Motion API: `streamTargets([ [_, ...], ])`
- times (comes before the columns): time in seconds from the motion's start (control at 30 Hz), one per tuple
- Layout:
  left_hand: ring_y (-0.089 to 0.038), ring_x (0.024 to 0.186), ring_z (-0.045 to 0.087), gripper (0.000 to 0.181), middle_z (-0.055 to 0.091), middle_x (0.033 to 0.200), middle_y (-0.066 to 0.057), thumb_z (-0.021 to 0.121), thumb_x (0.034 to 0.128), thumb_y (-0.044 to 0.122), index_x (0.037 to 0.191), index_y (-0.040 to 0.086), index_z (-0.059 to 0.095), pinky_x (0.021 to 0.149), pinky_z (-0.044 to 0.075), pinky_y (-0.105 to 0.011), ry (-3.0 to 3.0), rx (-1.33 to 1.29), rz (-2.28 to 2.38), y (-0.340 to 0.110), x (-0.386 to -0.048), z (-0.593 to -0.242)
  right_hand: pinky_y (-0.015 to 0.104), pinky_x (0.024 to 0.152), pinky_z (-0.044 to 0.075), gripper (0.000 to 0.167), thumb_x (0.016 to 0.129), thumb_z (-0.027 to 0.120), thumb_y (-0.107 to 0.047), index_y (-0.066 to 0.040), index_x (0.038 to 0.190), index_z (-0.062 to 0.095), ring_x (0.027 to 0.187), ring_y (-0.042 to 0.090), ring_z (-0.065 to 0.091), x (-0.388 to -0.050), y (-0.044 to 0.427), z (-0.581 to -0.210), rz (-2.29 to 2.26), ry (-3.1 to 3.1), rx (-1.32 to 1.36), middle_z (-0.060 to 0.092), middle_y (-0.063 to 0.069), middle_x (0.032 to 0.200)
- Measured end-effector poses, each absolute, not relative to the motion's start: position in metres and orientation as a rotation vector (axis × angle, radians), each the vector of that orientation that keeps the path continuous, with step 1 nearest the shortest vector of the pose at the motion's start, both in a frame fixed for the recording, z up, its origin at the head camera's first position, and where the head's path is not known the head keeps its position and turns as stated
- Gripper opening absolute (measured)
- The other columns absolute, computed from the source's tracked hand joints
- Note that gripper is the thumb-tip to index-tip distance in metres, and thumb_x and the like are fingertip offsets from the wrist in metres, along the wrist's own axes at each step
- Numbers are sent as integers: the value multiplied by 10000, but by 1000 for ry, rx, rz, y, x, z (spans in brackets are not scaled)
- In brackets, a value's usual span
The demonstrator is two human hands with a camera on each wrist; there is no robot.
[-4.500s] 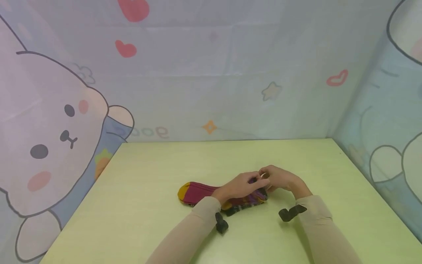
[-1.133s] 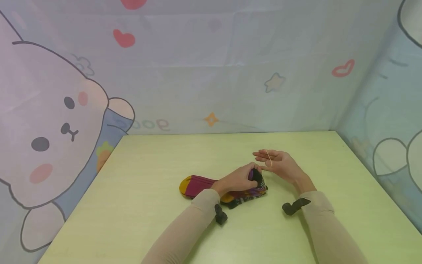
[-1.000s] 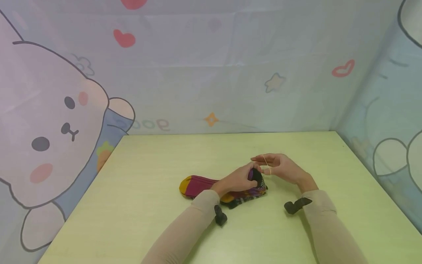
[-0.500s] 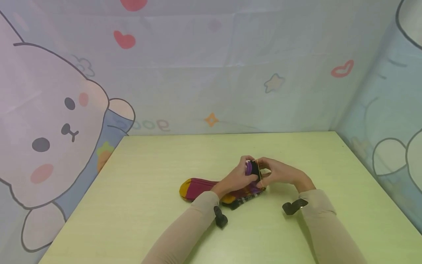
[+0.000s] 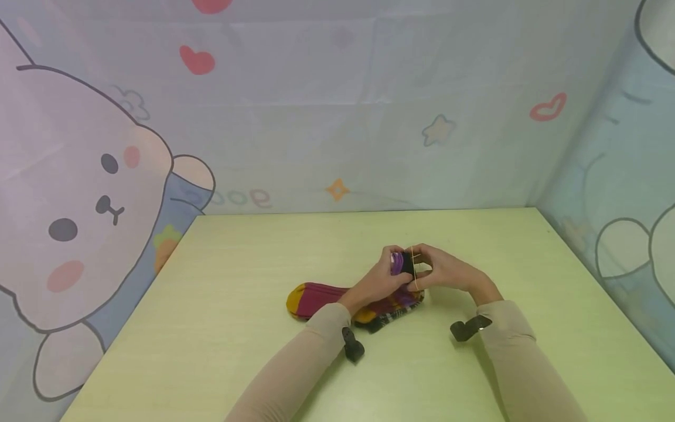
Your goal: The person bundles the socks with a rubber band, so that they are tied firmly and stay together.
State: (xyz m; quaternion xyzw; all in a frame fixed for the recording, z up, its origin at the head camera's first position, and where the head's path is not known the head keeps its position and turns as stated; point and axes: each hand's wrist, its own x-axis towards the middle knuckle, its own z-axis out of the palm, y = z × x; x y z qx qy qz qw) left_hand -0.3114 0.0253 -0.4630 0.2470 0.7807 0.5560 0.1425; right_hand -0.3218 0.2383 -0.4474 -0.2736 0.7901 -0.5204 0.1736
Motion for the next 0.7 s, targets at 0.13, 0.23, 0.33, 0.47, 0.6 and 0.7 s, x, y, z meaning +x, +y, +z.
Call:
streamTargets([
  [0.13,-210,1045,587,609,507,1260,-160,626,943,237,1419,127,263,951,485,-347,2229,681,1631,26,-312,-463,384,963,510,763,816,836,-136,20,1415,390,1314,397,440,-320,237,-446,-1502,2204,-766,456,216,1394],
  [0.23,-202,1031,600,609,535,1235,-149,627,942,237,1416,131,259,944,489,-340,2196,670,1655,26,-312,-464,377,953,516,767,818,833,-138,25,1417,384,1318,403,434,-319,236,-445,-1496,2201,-761,448,224,1397],
  [0.33,-201,1015,623,629,558,1227,-155,624,949,224,1436,133,237,930,502,-339,2157,669,1679,26,-312,-463,371,966,509,762,819,834,-144,23,1415,388,1319,390,429,-319,235,-445,-1474,2220,-765,446,213,1399],
  [0.47,-236,1052,640,635,557,1277,-166,581,975,182,1480,117,201,937,509,-370,2093,679,1730,25,-312,-462,396,960,510,774,813,835,-170,9,1419,387,1280,362,447,-319,232,-445,-1421,2277,-765,451,192,1386],
  [0.6,-262,1113,605,541,549,1321,-170,414,1020,135,1508,102,181,971,491,-420,2048,726,1744,23,-314,-462,416,929,500,790,800,842,-237,-10,1411,396,1194,313,499,-318,232,-445,-1338,2387,-753,483,174,1347],
  [0.7,-249,1124,590,523,558,1336,-171,353,1011,95,1506,103,187,983,484,-422,2036,751,1712,22,-316,-463,397,885,510,796,795,842,-250,9,1397,389,1095,289,553,-317,232,-445,-1317,2421,-753,507,188,1290],
])
